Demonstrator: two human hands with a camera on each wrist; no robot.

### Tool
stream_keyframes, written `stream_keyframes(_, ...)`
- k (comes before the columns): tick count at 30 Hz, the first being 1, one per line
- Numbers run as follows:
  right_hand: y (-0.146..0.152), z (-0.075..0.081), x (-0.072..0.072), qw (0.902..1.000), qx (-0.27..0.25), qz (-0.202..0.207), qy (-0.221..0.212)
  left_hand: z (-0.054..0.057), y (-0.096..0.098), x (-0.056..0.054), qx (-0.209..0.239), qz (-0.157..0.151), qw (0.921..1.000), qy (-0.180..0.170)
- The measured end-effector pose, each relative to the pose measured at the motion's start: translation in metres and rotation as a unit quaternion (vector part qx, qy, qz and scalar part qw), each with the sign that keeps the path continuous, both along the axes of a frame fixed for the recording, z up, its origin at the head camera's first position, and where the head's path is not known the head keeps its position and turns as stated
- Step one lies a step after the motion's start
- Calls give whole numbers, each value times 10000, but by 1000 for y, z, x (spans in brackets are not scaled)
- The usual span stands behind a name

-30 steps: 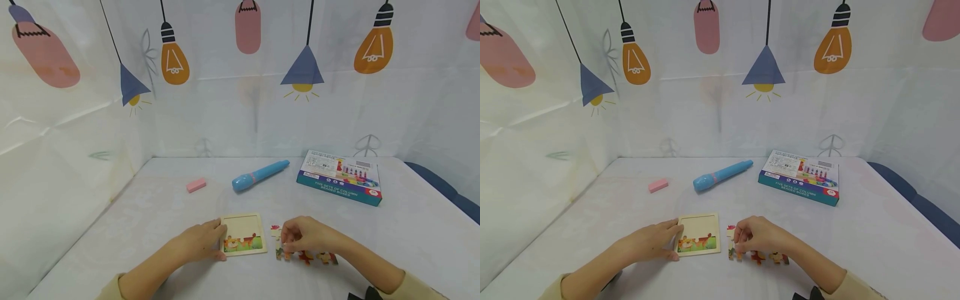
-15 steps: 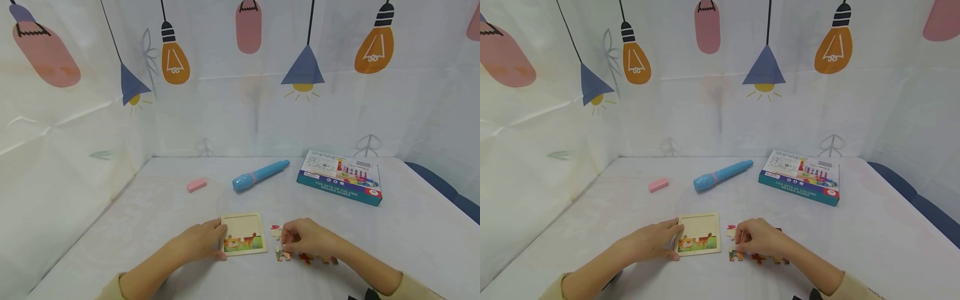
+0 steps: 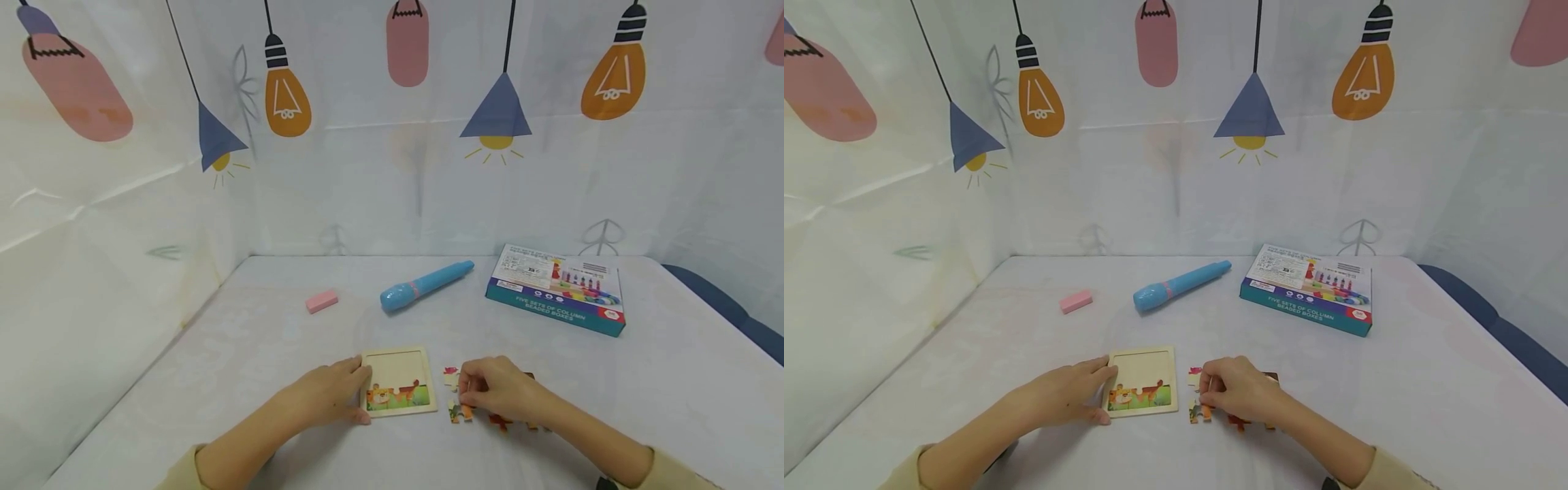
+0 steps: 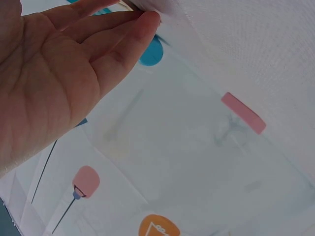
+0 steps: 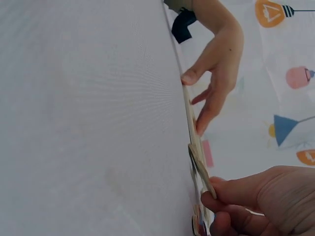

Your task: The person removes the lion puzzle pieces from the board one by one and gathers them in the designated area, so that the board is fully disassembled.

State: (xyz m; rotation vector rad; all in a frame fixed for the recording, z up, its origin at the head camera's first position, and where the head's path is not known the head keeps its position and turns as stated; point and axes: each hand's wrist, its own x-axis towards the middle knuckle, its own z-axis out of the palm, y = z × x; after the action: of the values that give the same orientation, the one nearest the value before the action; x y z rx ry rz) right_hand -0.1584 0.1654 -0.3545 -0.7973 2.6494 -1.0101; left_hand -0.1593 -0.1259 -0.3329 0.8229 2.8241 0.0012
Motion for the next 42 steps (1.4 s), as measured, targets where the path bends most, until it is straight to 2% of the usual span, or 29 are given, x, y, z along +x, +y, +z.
stream_keyframes(7,-1,-2,0,10000,-2,-51,70,0,1,0,4,50,10000,-53)
stream_keyframes(17,0,0,3,9998,59,-127,-151,-1,1,-1,40,58,9999,-110)
stream_keyframes(27,3,8,4,9973,710,171,-22,-2,0,-1,-10,56,10000,-70)
stream_keyframes(31,3,9,5,9946,1002,201,192,-2,0,-1,-30,22,10000,-56)
stream_keyframes(42,3,11,4,9936,1088,225,217,-1,1,-1,-29,87,9999,-105)
